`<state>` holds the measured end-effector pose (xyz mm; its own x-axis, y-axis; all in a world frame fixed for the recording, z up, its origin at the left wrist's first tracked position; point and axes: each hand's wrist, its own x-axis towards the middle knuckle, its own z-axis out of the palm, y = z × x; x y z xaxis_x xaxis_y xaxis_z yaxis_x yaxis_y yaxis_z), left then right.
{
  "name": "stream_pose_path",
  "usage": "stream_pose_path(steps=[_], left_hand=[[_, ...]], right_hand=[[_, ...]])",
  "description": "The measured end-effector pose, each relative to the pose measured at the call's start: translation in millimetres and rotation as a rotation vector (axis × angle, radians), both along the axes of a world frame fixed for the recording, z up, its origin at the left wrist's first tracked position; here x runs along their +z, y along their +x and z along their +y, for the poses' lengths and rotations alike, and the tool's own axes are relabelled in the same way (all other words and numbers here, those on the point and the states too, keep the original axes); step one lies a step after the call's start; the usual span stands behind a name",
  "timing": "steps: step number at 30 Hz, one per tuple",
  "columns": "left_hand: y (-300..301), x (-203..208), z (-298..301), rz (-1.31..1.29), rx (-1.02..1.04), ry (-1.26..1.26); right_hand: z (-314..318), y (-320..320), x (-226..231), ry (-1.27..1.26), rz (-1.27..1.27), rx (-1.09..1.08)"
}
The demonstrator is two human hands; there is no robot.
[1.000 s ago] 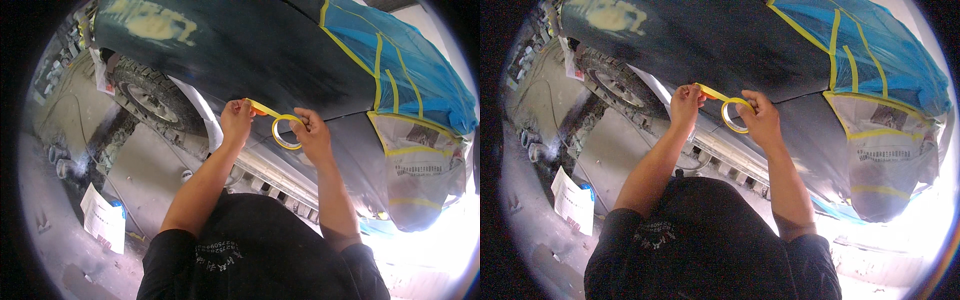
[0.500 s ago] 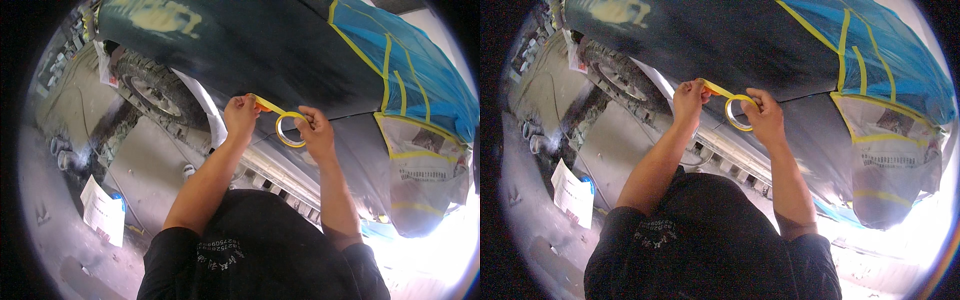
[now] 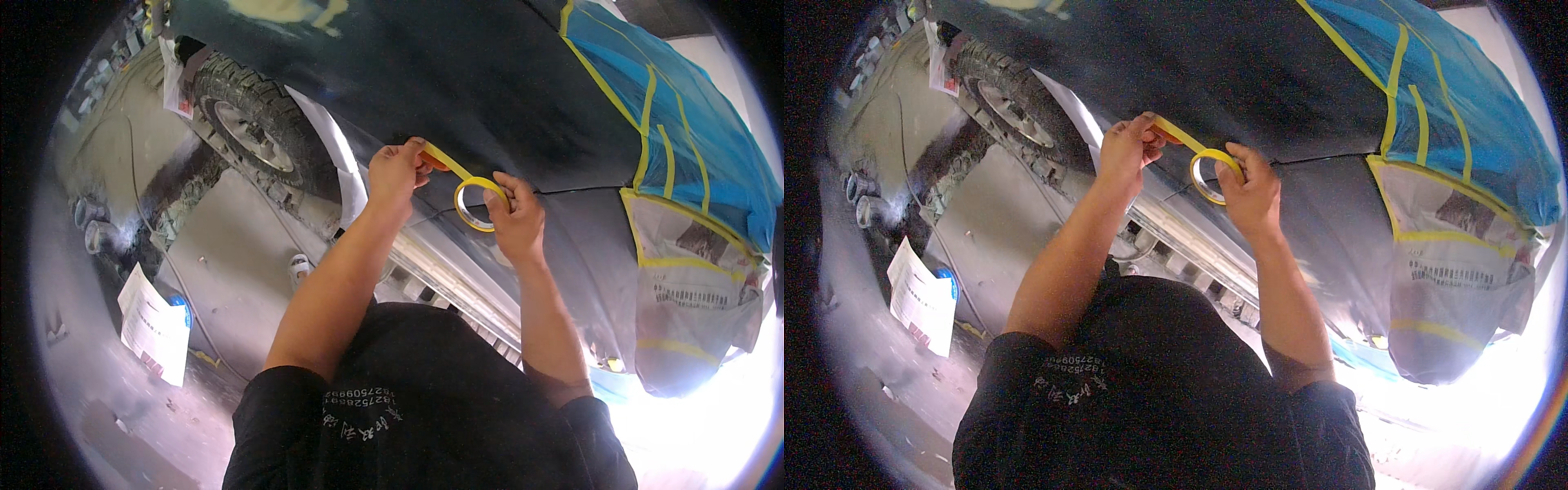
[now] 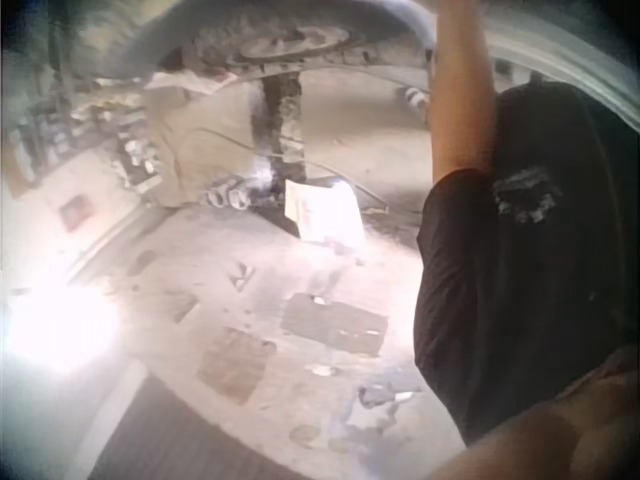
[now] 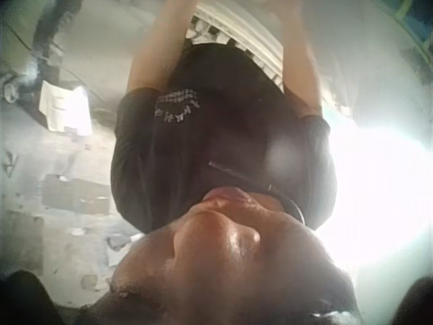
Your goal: The person applies yellow masking tape to the front fender and wheel arch of a dark-colored car, then places newspaper over the wheel and lower fender to protect them. The person uses both hands to smooth the tape and newspaper against the car's surface.
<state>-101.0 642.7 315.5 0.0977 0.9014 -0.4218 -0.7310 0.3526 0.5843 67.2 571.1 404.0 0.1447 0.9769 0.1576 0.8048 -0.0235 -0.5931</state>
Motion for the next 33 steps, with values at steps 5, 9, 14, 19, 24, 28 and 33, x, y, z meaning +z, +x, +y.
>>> stream_pose_path(steps=[5, 9, 14, 19, 24, 28, 33], left_hand=[[-8.8, -3.0, 1.2, -0.068, -0.064, -0.048], [-12.0, -9.6, 0.2, 0.091, -0.041, 0.049], [-2.6, -19.2, -3.5, 0.221, 0.075, 0.169], [2.8, -15.9, -0.3, 0.355, 0.041, 0.214], [0.2, -4.1, -0.5, 0.245, 0.015, 0.127], [5.2, -8.8, 4.0, 0.289, 0.038, 0.158], [9.6, -8.5, 4.3, 0.465, 0.092, 0.157]], right_hand=[[-1.7, -1.0, -6.3, 0.087, -0.158, 0.049], [1.5, 1.4, -13.8, 0.149, -0.248, 0.098], [-0.5, -2.1, -10.5, 0.07, -0.221, 0.036], [-0.2, -3.7, -8.6, 0.058, -0.211, 0.036], [0.9, -2.0, -11.7, 0.115, -0.244, 0.076], [1.1, -0.4, -12.7, 0.124, -0.238, 0.087], [1.5, -0.2, -13.6, 0.129, -0.285, 0.09]])
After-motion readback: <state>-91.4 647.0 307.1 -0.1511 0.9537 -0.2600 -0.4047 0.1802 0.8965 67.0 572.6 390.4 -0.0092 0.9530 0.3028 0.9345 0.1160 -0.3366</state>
